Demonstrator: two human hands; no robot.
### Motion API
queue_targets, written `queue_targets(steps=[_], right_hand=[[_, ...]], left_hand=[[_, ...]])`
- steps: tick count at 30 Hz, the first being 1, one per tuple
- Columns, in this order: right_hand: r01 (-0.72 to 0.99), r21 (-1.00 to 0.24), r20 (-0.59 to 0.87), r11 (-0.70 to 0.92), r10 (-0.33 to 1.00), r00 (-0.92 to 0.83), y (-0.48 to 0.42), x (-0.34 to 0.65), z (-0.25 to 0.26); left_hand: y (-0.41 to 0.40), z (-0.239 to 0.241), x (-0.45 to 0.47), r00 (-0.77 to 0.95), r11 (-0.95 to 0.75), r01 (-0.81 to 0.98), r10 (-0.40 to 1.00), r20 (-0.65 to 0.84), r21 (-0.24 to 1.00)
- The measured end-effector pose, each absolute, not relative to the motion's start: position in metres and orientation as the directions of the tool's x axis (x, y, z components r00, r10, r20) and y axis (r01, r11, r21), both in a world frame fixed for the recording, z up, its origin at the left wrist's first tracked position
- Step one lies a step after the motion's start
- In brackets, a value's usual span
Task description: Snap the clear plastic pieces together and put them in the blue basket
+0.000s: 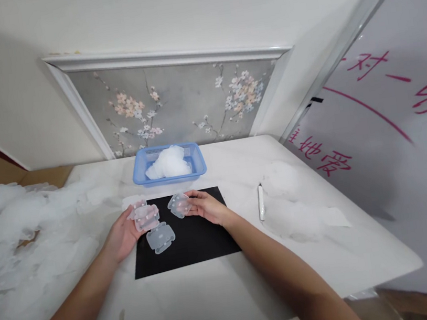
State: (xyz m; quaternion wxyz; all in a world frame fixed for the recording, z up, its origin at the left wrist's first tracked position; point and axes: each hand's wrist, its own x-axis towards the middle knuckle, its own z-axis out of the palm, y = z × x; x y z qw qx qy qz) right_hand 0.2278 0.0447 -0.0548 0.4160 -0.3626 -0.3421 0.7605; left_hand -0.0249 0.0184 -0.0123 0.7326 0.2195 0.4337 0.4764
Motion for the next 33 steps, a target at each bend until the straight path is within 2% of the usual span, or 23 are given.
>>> queue_targets(steps=[7, 11, 14, 15, 17, 20, 22, 25, 28, 33], right_hand=[[-0.355, -0.83, -0.27, -0.43, 0.867, -0.419, 0.042, 0.226, -0.052], [-0.376, -0.848, -0.218, -0.374, 0.892, -0.396, 0.039, 0.223, -0.048], [-0.252, -0.919, -0.189, -0.303, 0.9, -0.393, 0.036, 0.22, -0.045], [-0.157, -0.956, -0.167, -0.247, 0.901, -0.401, 0.034, 0.219, -0.044], [0.066, -0.997, -0.059, -0.033, 0.892, -0.449, 0.03, 0.217, -0.041], [0.259, -0.897, 0.128, 0.358, 0.771, -0.624, 0.023, 0.212, -0.038], [0.306, -0.817, 0.149, 0.488, 0.693, -0.705, 0.019, 0.209, -0.039], [0.36, -0.732, 0.148, 0.578, 0.651, -0.744, 0.016, 0.206, -0.042], [0.31, -0.685, 0.224, 0.66, 0.595, -0.772, 0.015, 0.204, -0.046], [0.219, -0.746, 0.295, 0.629, 0.606, -0.738, 0.019, 0.204, -0.048]], left_hand=[[0.017, -0.009, -0.023, 0.191, 0.47, -0.508, 0.879, -0.437, 0.722], [0.017, -0.01, -0.025, 0.192, 0.465, -0.515, 0.881, -0.432, 0.72], [0.018, -0.012, -0.026, 0.19, 0.465, -0.521, 0.881, -0.434, 0.716], [0.018, -0.013, -0.026, 0.192, 0.465, -0.525, 0.881, -0.433, 0.713], [0.018, -0.013, -0.026, 0.204, 0.465, -0.53, 0.882, -0.426, 0.709], [0.017, -0.012, -0.025, 0.215, 0.467, -0.532, 0.882, -0.42, 0.707], [0.017, -0.011, -0.025, 0.214, 0.467, -0.534, 0.881, -0.422, 0.704], [0.018, -0.01, -0.026, 0.217, 0.465, -0.554, 0.882, -0.419, 0.691], [0.019, -0.011, -0.028, 0.204, 0.451, -0.583, 0.887, -0.415, 0.676], [0.02, -0.011, -0.029, 0.177, 0.428, -0.601, 0.895, -0.41, 0.675]])
